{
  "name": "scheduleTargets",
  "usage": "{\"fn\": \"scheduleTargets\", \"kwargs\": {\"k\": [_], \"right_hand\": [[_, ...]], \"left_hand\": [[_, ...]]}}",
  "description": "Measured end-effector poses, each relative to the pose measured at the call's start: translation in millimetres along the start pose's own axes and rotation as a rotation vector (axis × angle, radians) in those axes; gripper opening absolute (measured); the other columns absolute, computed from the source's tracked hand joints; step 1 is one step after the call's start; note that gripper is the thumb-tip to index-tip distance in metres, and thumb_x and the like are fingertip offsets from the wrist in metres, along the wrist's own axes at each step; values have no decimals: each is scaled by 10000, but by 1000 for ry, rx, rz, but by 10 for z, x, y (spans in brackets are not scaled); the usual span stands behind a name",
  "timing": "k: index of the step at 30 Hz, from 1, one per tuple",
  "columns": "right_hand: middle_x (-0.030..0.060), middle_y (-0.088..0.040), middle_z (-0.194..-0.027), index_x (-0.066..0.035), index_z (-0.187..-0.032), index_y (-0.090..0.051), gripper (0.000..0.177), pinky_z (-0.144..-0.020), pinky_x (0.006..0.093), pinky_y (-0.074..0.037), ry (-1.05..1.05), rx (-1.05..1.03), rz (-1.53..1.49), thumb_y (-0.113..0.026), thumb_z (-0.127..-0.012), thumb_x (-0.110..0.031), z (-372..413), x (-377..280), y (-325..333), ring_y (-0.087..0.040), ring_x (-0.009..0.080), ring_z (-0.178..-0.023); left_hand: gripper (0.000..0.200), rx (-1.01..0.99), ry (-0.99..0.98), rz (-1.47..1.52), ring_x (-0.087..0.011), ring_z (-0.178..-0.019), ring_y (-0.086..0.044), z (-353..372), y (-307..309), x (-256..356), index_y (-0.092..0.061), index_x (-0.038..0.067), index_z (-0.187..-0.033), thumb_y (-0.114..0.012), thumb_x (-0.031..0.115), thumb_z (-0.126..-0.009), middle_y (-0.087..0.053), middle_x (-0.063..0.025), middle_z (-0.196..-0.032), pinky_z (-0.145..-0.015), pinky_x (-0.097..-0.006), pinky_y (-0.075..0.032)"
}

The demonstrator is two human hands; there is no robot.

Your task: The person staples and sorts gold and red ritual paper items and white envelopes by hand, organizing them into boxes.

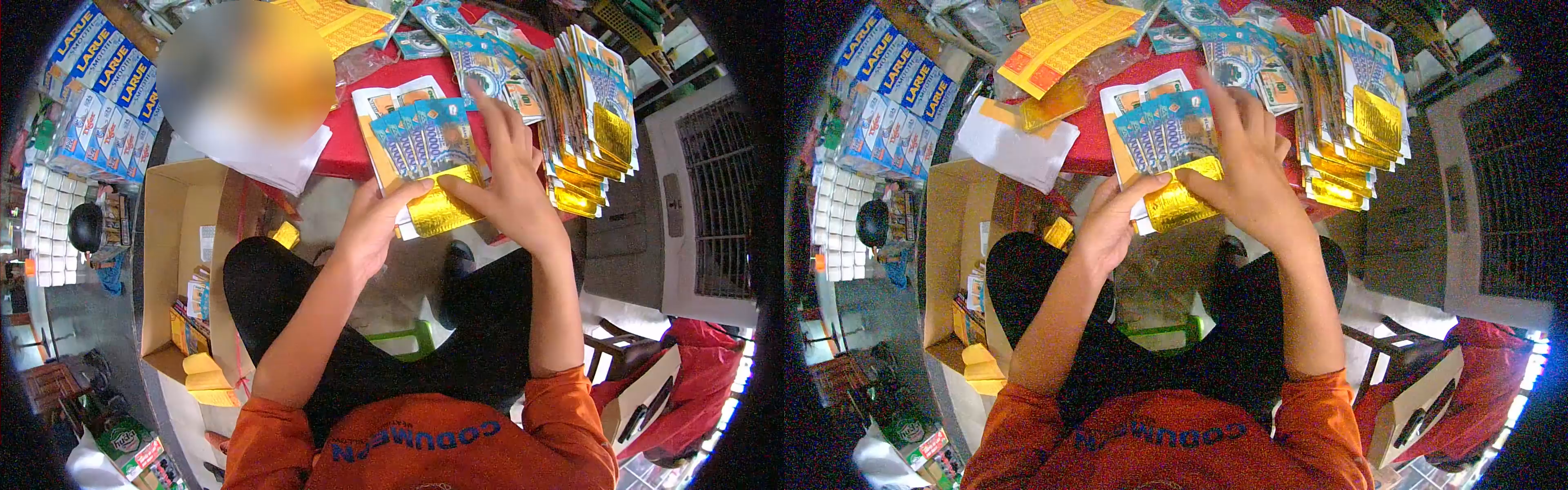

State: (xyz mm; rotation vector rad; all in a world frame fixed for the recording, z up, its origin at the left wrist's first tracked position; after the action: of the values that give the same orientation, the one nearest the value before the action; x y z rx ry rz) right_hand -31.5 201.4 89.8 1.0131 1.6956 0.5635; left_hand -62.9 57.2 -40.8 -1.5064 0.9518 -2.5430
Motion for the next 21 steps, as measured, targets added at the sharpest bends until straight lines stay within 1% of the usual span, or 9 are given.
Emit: {"fn": "scheduleTargets", "kwargs": {"k": [2, 3, 5, 6, 8, 12, 15, 17, 21], "right_hand": [[222, -400, -1471, -182, -1475, -470, 706, -1071, 603, -274, 122, -128, 214, -727, -835, -335, 27, -58, -89, -367, 402, -1364], [222, -400, -1471, -182, -1475, -470, 706, -1071, 603, -274, 123, -128, 213, -727, -835, -335, 36, -44, -95, -367, 402, -1364], [192, -436, -1478, -180, -1346, -617, 490, -1064, 594, -267, 166, -207, 313, -637, -902, -386, 77, -35, -201, -389, 377, -1358], [192, -436, -1478, -180, -1346, -617, 490, -1064, 594, -267, 165, -207, 313, -637, -902, -386, 80, -38, -204, -389, 377, -1358], [137, -459, -1496, -184, -1309, -660, 425, -1110, 570, -211, 108, -250, 270, -618, -933, -377, 83, 2, -239, -391, 337, -1381], [127, -478, -1483, -169, -1320, -648, 433, -1108, 569, -218, 111, -263, 281, -617, -935, -365, 97, 12, -259, -408, 339, -1372], [139, -507, -1449, -135, -1309, -636, 429, -1060, 585, -265, 177, -219, 299, -593, -934, -338, 94, -46, -254, -453, 327, -1336], [139, -501, -1466, -111, -1333, -610, 455, -1068, 585, -262, 202, -157, 205, -594, -943, -345, 68, -128, -224, -469, 312, -1338], [148, -515, -1461, -86, -1352, -589, 487, -1078, 581, -257, 224, -153, 152, -548, -976, -393, 61, -245, -279, -486, 306, -1336]], "left_hand": [[332, 20, 15, 20, -174, -1002, -690, 19, 3, 0, -643, 18, -1188, -722, 156, -896, -700, -73, -1124, -899, -317, -540], [332, 21, 14, 19, -174, -1002, -690, 16, 8, -1, -643, 18, -1188, -722, 156, -896, -700, -73, -1124, -899, -317, -540], [379, 3, 71, 86, -185, -1071, -666, 7, 0, -63, -613, 5, -1236, -718, 151, -903, -683, -87, -1162, -933, -348, -529], [379, 3, 71, 86, -185, -1071, -666, 6, -4, -74, -613, 5, -1236, -718, 151, -903, -683, -87, -1162, -933, -348, -529], [381, -17, 102, 170, -190, -1066, -673, 13, -47, -130, -611, 12, -1242, -713, 165, -908, -679, -87, -1168, -919, -353, -543], [322, -1, 102, 147, -188, -1023, -693, 17, -53, -179, -639, 36, -1195, -705, 178, -914, -700, -59, -1130, -906, -348, -562], [314, 4, 97, 101, -194, -1035, -692, 6, -25, -195, -638, 42, -1196, -698, 179, -920, -701, -60, -1126, -908, -354, -564], [311, 7, 92, 70, -199, -1041, -691, 12, -21, -189, -625, 48, -1215, -673, 182, -938, -694, -63, -1143, -908, -359, -566], [326, -2, 87, 69, -198, -1040, -691, -12, 24, -262, -595, 55, -1252, -643, 192, -960, -685, -63, -1156, -905, -363, -566]]}}
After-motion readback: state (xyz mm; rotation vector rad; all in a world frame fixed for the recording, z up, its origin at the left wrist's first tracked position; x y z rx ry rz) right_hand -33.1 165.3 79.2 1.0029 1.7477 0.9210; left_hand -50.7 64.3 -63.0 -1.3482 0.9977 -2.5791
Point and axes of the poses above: each hand's wrist, its own z-axis away from the middle knuckle, its own y-axis out of the back of the hand, x = y × z, the point moved 9 cm from there along -z, towards the middle knuckle
